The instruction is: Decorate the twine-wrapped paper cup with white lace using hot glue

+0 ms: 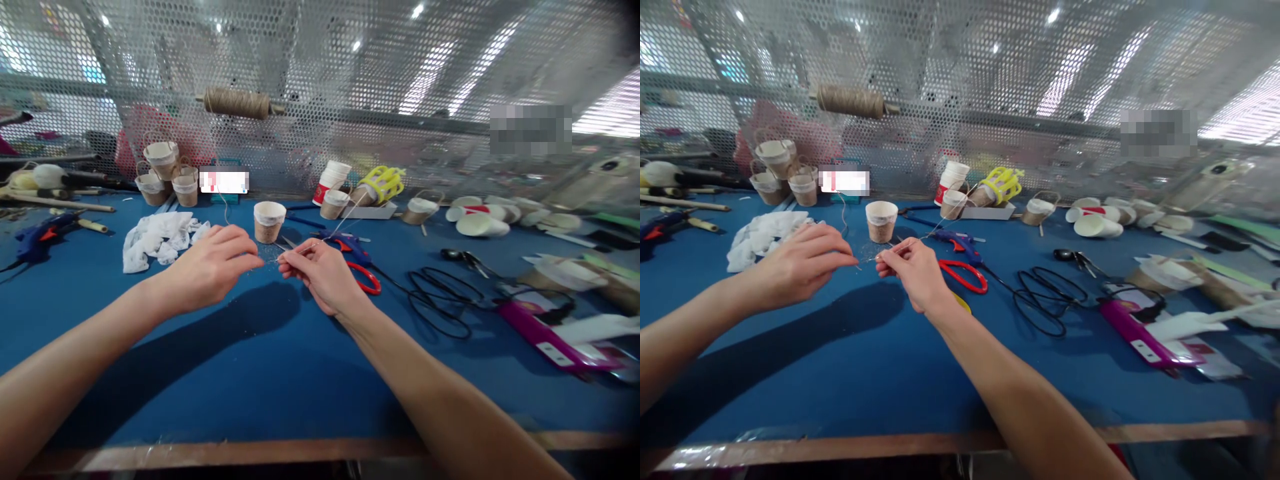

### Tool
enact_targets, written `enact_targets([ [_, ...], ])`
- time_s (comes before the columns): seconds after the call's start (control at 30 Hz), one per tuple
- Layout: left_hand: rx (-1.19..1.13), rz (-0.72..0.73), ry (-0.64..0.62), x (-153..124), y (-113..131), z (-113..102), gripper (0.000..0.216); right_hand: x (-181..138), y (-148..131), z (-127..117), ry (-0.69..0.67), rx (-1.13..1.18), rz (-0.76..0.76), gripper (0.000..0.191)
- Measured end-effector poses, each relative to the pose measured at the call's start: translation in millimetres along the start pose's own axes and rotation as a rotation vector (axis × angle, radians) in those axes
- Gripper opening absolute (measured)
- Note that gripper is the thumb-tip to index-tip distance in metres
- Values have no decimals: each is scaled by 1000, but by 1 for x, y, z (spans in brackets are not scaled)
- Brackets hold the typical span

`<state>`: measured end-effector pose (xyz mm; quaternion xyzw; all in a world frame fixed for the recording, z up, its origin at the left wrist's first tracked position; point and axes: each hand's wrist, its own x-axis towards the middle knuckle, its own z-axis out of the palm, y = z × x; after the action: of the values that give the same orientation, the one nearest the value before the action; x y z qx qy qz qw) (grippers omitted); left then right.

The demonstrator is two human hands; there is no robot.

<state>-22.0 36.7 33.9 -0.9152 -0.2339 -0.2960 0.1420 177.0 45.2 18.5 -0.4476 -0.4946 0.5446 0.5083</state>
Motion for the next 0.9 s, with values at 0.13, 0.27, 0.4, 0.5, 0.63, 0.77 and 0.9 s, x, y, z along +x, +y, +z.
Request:
enact_targets([
  [0.13,179,110,-30,-4,-1,9,18,-1,-2,0,-6,3,25,18],
  [0.27,49,-42,124,-7,3,19,12,-3,-3,1,-20,5,8,16],
  [0.4,-669,-779,181,-4,12,30,16,-5,-2,2,-4,-25,-141,16],
  [0.5,-1194,-1142,10,-2,14,35,24,-5,2,1,5,-110,-252,17],
  [0.63,-1135,-1050,-34,-1,9,26,18,-2,1,-1,8,-122,-186,16],
  [0.77,-444,-355,10,0,5,5,27,-1,-6,-1,50,-65,-18,16],
  [0.9,95,-20,-41,-2,5,8,19,-1,-9,1,56,-1,25,17],
])
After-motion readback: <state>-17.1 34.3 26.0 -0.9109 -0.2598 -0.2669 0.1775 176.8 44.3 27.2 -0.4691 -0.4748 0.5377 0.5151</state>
